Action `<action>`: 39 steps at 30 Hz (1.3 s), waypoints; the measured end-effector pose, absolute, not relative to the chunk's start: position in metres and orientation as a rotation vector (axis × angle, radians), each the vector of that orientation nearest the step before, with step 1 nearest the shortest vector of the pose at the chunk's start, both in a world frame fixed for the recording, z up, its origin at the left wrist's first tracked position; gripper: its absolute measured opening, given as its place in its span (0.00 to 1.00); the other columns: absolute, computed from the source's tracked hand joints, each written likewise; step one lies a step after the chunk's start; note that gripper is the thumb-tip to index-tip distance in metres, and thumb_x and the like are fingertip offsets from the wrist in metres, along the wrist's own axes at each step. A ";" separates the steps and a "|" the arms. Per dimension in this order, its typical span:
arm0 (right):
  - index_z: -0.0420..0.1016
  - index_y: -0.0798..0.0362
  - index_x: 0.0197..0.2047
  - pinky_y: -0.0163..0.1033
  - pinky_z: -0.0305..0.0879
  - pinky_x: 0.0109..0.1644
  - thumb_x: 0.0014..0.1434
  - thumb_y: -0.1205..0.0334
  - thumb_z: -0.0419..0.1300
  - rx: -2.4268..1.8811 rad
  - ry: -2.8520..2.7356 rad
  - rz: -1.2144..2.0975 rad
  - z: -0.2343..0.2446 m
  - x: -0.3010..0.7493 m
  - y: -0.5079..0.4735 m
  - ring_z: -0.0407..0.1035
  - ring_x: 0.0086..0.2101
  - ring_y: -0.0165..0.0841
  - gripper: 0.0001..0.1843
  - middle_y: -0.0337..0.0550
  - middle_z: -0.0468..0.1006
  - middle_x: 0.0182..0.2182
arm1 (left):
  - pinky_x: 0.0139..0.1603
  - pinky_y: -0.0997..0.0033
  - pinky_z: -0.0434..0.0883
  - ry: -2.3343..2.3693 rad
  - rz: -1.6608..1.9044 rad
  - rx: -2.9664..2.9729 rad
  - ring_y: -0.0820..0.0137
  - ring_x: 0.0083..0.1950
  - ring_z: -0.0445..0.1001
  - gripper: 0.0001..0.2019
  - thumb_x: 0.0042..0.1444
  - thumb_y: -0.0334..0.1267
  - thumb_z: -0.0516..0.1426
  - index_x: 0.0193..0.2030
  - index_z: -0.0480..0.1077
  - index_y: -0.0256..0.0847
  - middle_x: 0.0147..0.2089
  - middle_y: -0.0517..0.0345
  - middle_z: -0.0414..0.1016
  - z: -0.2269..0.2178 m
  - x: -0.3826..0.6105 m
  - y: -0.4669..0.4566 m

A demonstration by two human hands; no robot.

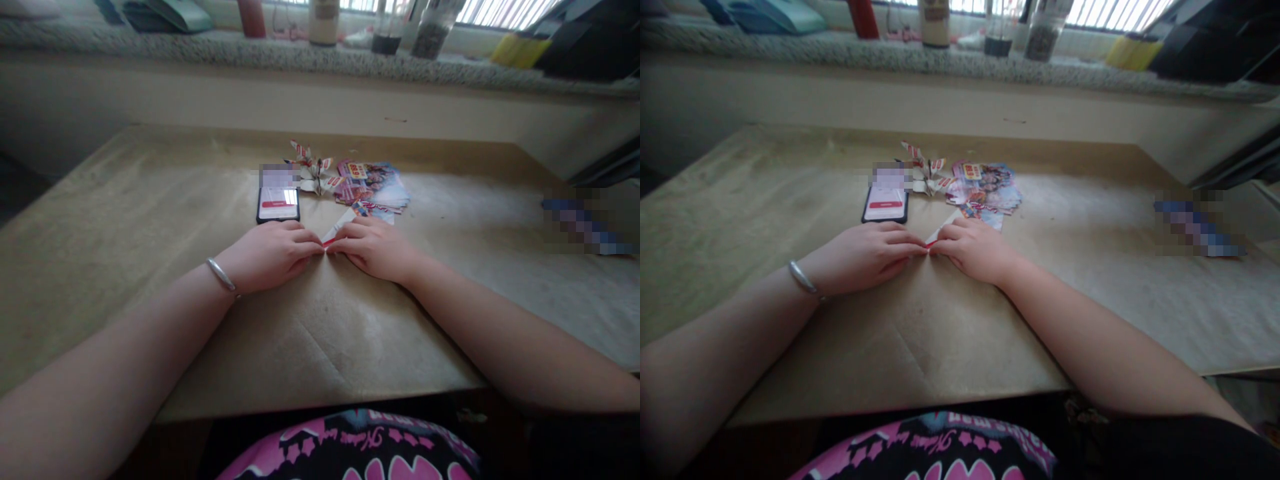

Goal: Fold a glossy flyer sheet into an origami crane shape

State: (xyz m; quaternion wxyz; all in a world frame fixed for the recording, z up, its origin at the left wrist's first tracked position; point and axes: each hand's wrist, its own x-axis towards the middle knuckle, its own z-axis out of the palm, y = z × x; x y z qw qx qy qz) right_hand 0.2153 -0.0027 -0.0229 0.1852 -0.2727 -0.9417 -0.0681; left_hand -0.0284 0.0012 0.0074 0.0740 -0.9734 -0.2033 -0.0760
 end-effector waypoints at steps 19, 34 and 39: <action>0.78 0.48 0.48 0.41 0.57 0.43 0.64 0.66 0.51 -0.841 -2.742 -0.220 -0.015 0.225 -0.005 0.64 0.41 0.37 0.16 0.47 0.78 0.42 | 0.51 0.60 0.73 -0.699 -0.206 -3.026 0.62 0.51 0.74 0.14 0.63 0.32 0.49 0.47 0.75 0.39 0.50 0.53 0.78 0.008 -0.030 0.004; 0.78 0.48 0.48 0.43 0.61 0.47 0.62 0.68 0.54 -0.889 -2.762 -0.202 -0.014 0.242 -0.009 0.67 0.43 0.39 0.15 0.47 0.78 0.45 | 0.50 0.63 0.72 -0.701 -0.178 -2.975 0.62 0.50 0.72 0.13 0.62 0.35 0.53 0.50 0.73 0.38 0.50 0.51 0.77 0.008 -0.029 0.000; 0.77 0.49 0.49 0.43 0.62 0.47 0.63 0.67 0.52 -0.869 -2.780 -0.214 -0.013 0.244 -0.009 0.68 0.44 0.39 0.15 0.47 0.78 0.46 | 0.51 0.64 0.71 -0.673 -0.171 -2.983 0.63 0.50 0.71 0.15 0.64 0.38 0.52 0.55 0.71 0.42 0.52 0.52 0.76 0.006 -0.030 0.001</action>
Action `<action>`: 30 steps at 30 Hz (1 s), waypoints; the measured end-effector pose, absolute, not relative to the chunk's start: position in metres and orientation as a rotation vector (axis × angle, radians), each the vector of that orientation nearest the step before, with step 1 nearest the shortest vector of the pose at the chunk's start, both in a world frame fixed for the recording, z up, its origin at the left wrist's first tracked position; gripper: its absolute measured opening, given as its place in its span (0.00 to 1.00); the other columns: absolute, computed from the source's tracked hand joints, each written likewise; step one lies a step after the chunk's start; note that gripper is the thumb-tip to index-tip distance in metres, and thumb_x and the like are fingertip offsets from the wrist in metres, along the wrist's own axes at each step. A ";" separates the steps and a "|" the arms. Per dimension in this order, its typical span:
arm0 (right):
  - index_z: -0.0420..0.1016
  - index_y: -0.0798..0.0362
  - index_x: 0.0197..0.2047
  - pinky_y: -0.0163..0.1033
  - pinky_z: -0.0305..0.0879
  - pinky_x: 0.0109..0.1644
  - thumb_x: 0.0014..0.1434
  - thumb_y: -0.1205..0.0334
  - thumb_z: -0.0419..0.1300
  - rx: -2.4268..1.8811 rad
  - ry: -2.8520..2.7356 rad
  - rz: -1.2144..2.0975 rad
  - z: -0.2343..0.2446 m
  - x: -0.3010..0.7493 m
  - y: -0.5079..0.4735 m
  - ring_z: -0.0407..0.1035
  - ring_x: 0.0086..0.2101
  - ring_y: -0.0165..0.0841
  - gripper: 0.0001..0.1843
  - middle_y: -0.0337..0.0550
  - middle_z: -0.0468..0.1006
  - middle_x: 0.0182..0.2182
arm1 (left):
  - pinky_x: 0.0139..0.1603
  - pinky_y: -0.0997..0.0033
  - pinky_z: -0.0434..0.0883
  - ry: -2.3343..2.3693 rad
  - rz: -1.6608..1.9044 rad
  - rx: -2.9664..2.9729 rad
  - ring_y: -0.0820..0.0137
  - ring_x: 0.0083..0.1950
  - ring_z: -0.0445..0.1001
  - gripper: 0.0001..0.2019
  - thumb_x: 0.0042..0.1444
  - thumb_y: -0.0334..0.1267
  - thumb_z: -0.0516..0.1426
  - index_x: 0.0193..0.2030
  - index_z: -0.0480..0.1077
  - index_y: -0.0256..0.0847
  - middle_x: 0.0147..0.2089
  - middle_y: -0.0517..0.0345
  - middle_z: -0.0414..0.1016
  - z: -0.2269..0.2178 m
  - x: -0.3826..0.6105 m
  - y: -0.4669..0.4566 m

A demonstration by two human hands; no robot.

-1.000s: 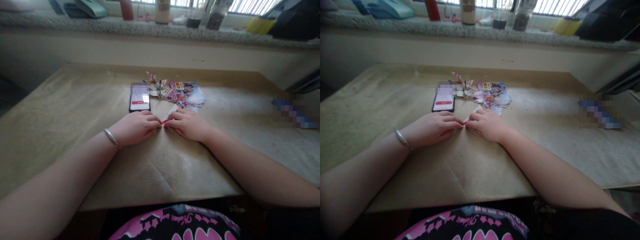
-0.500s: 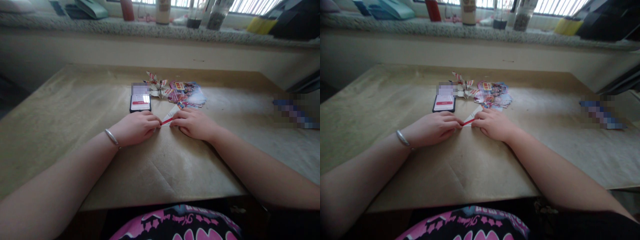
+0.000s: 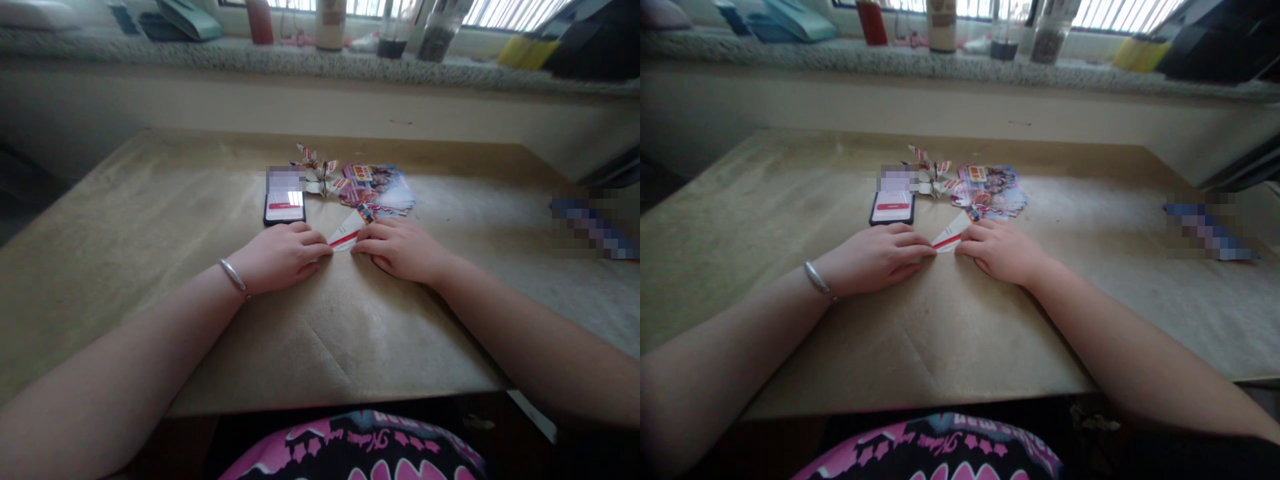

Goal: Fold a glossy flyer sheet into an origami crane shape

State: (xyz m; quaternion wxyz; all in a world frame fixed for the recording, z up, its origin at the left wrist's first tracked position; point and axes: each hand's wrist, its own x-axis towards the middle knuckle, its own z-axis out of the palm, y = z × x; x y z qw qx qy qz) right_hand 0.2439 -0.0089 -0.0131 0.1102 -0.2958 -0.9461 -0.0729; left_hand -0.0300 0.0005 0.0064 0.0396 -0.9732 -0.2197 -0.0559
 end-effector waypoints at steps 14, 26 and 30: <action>0.78 0.50 0.47 0.44 0.65 0.49 0.61 0.71 0.51 -0.847 -2.710 -0.117 -0.016 0.258 -0.009 0.69 0.44 0.38 0.18 0.48 0.78 0.45 | 0.51 0.64 0.70 -0.701 -0.164 -2.995 0.63 0.51 0.71 0.14 0.65 0.36 0.50 0.53 0.73 0.41 0.52 0.52 0.76 0.008 -0.028 0.000; 0.78 0.50 0.46 0.44 0.66 0.47 0.61 0.71 0.50 -0.838 -2.712 -0.162 -0.014 0.264 -0.010 0.69 0.43 0.38 0.17 0.48 0.79 0.44 | 0.51 0.63 0.69 -0.662 -0.159 -2.969 0.62 0.50 0.71 0.16 0.65 0.43 0.53 0.55 0.71 0.41 0.52 0.51 0.75 0.006 -0.028 -0.001; 0.78 0.50 0.47 0.44 0.67 0.48 0.60 0.71 0.51 -0.856 -2.719 -0.155 -0.015 0.268 -0.011 0.69 0.44 0.38 0.18 0.48 0.78 0.45 | 0.53 0.63 0.68 -0.650 -0.148 -2.949 0.62 0.51 0.70 0.20 0.65 0.48 0.52 0.60 0.68 0.43 0.53 0.50 0.73 0.004 -0.026 -0.002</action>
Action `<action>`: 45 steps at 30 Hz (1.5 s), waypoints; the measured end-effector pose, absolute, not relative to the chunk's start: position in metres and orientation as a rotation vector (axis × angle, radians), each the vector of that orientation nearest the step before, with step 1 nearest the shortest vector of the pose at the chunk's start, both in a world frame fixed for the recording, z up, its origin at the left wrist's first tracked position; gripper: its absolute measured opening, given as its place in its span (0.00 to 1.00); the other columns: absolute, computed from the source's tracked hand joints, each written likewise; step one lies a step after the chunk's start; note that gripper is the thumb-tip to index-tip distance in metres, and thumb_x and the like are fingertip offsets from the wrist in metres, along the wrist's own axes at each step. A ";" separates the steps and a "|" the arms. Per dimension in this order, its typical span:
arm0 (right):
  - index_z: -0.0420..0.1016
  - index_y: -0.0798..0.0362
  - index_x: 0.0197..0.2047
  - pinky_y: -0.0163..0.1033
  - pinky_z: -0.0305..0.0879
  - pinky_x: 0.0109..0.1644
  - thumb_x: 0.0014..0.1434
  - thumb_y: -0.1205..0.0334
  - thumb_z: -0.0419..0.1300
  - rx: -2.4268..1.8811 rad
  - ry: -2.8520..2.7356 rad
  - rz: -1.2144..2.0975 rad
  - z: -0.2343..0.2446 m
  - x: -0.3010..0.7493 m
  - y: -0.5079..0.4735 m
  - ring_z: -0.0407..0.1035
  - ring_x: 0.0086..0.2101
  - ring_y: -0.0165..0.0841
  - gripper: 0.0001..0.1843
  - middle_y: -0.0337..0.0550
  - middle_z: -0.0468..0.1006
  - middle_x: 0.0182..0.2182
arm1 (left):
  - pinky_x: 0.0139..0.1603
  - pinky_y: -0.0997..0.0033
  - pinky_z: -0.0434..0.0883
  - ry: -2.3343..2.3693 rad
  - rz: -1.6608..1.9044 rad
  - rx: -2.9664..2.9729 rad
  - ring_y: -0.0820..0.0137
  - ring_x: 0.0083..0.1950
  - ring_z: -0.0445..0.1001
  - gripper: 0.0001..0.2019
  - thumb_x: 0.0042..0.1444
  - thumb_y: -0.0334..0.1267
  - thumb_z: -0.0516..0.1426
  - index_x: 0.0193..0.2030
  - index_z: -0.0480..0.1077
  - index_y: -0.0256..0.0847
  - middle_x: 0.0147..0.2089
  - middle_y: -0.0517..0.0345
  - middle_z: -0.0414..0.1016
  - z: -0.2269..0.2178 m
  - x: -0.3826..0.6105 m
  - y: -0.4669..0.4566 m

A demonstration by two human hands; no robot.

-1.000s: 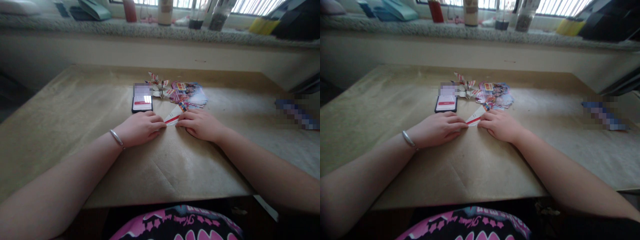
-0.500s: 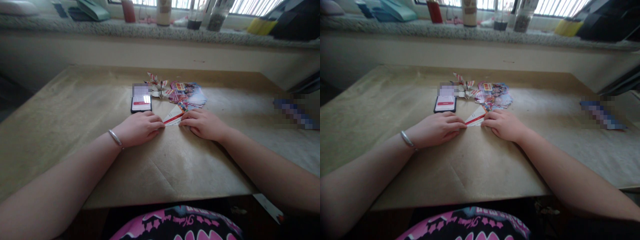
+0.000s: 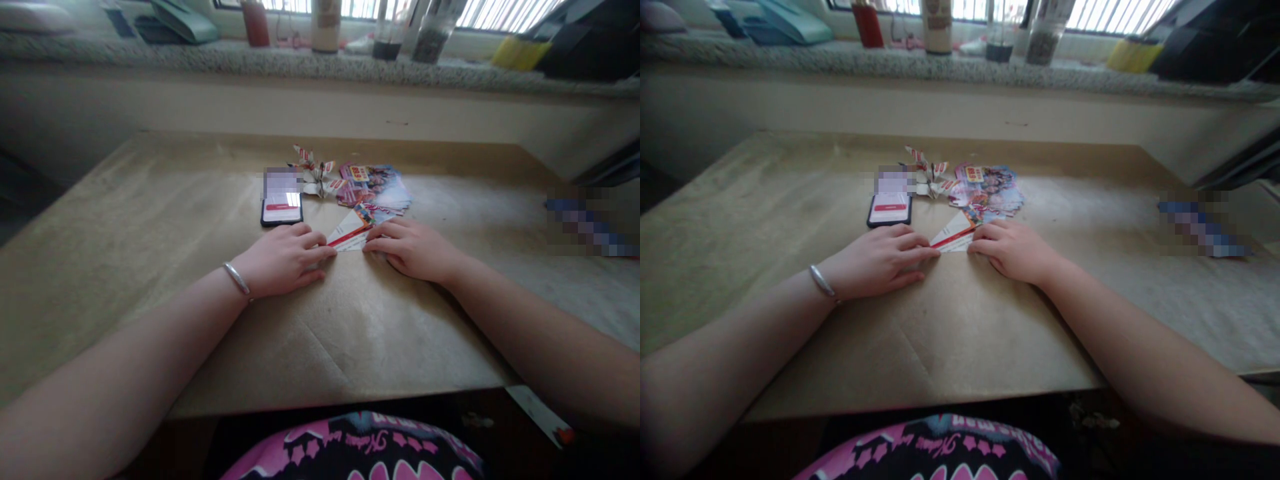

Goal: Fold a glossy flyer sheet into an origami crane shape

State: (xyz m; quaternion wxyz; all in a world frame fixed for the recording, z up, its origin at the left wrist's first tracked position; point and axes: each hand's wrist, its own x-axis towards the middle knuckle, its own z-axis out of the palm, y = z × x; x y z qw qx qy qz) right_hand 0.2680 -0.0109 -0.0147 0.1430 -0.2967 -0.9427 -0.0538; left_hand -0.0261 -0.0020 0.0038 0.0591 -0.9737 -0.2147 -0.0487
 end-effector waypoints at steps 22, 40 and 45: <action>0.77 0.50 0.48 0.47 0.70 0.53 0.60 0.72 0.51 -0.922 -2.703 -0.268 -0.015 0.288 -0.018 0.70 0.50 0.40 0.18 0.49 0.74 0.56 | 0.52 0.63 0.71 -0.701 -0.082 -3.012 0.63 0.52 0.72 0.16 0.67 0.43 0.49 0.53 0.73 0.42 0.53 0.52 0.76 0.015 -0.030 0.000; 0.78 0.51 0.48 0.43 0.70 0.50 0.56 0.76 0.50 -1.003 -2.667 -0.221 -0.017 0.303 -0.023 0.72 0.46 0.37 0.22 0.46 0.79 0.49 | 0.55 0.60 0.71 -0.717 -0.062 -3.086 0.61 0.54 0.73 0.18 0.67 0.45 0.47 0.48 0.75 0.40 0.54 0.53 0.77 0.020 -0.035 0.002; 0.78 0.50 0.47 0.43 0.69 0.51 0.55 0.77 0.50 -1.033 -2.658 -0.193 -0.017 0.306 -0.023 0.72 0.46 0.37 0.23 0.45 0.79 0.49 | 0.55 0.60 0.73 -0.702 -0.127 -3.085 0.62 0.54 0.74 0.16 0.67 0.42 0.48 0.47 0.76 0.41 0.54 0.55 0.78 0.018 -0.037 0.004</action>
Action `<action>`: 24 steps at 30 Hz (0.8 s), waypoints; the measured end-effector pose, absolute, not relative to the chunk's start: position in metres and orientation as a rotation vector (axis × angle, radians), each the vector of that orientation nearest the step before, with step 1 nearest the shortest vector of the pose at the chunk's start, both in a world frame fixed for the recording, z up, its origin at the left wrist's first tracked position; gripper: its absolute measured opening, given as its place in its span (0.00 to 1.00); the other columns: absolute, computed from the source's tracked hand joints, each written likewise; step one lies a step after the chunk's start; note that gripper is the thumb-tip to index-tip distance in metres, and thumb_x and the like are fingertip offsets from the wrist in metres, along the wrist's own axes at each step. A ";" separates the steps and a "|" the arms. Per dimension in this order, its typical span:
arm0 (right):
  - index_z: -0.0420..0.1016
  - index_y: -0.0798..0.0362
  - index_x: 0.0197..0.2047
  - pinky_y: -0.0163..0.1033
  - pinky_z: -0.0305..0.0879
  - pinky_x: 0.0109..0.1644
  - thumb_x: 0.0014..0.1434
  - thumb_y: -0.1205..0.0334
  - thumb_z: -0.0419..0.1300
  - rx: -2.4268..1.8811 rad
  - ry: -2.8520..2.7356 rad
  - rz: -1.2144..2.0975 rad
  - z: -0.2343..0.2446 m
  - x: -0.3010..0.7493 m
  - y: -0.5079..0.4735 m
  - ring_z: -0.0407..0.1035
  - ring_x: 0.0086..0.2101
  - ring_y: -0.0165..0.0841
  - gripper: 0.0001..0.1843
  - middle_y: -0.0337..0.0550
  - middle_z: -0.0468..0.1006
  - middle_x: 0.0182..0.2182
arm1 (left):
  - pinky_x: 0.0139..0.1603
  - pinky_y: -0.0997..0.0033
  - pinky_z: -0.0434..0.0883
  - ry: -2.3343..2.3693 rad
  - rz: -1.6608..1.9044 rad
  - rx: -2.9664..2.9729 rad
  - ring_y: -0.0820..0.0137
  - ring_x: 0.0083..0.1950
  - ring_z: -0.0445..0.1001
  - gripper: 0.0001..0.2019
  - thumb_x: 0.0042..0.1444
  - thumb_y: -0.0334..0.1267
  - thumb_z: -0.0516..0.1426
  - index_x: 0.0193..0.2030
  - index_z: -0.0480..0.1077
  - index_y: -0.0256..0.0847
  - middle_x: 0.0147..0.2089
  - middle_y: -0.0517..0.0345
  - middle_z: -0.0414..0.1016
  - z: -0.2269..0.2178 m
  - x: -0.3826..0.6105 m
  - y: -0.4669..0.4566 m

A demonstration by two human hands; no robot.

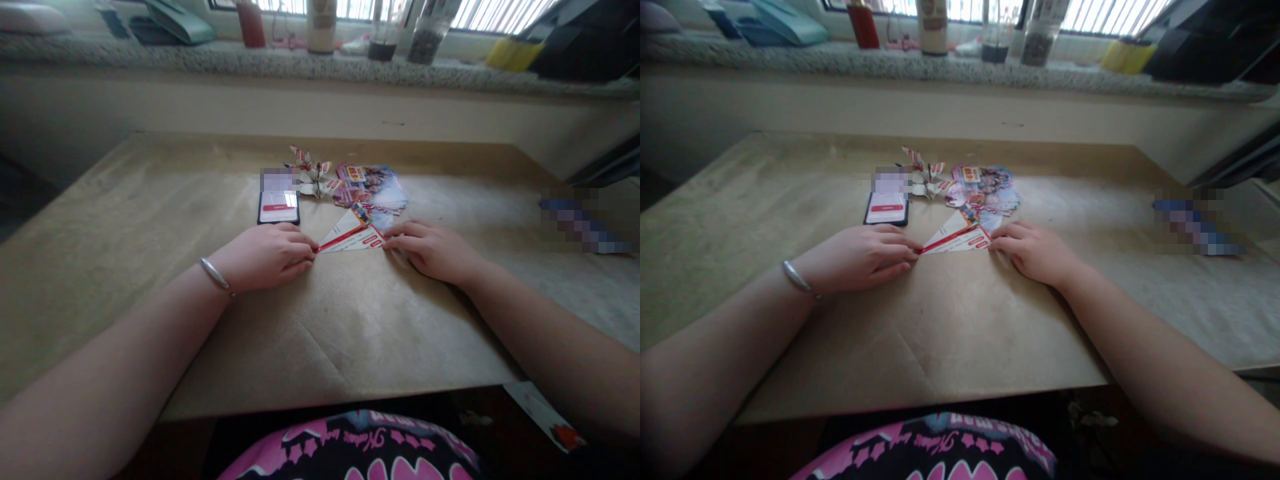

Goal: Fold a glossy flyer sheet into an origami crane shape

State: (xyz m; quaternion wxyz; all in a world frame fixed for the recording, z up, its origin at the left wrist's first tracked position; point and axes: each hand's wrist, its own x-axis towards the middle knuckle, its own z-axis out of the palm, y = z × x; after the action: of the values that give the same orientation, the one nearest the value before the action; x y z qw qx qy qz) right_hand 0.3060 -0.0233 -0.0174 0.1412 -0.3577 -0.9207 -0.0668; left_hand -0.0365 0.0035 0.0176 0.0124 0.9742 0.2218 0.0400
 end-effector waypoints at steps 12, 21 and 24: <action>0.78 0.51 0.45 0.43 0.71 0.49 0.52 0.78 0.51 -1.034 -2.650 -0.192 -0.016 0.314 -0.025 0.73 0.44 0.38 0.23 0.44 0.80 0.47 | 0.54 0.62 0.73 0.692 0.200 3.012 0.64 0.51 0.76 0.16 0.66 0.41 0.49 0.46 0.78 0.43 0.51 0.58 0.80 0.016 -0.038 0.005; 0.78 0.51 0.42 0.39 0.71 0.47 0.56 0.75 0.52 -1.033 -2.612 -0.221 -0.018 0.316 -0.026 0.75 0.43 0.35 0.17 0.43 0.82 0.46 | 0.50 0.65 0.73 0.707 0.242 3.043 0.66 0.47 0.76 0.17 0.66 0.41 0.48 0.41 0.78 0.41 0.55 0.52 0.76 0.016 -0.038 0.004; 0.77 0.52 0.38 0.40 0.71 0.46 0.58 0.72 0.53 -1.091 -2.563 -0.246 -0.020 0.310 -0.027 0.75 0.41 0.36 0.13 0.44 0.82 0.43 | 0.52 0.65 0.72 0.691 0.256 3.048 0.65 0.51 0.75 0.15 0.65 0.40 0.49 0.42 0.77 0.41 0.58 0.53 0.74 0.016 -0.037 0.003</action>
State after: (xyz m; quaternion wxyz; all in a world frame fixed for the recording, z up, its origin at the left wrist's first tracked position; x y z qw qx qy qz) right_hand 0.3095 -0.0271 -0.0196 0.1715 -0.3844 -0.9030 -0.0867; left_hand -0.0367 0.0033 0.0156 0.0027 0.9720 0.2202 0.0817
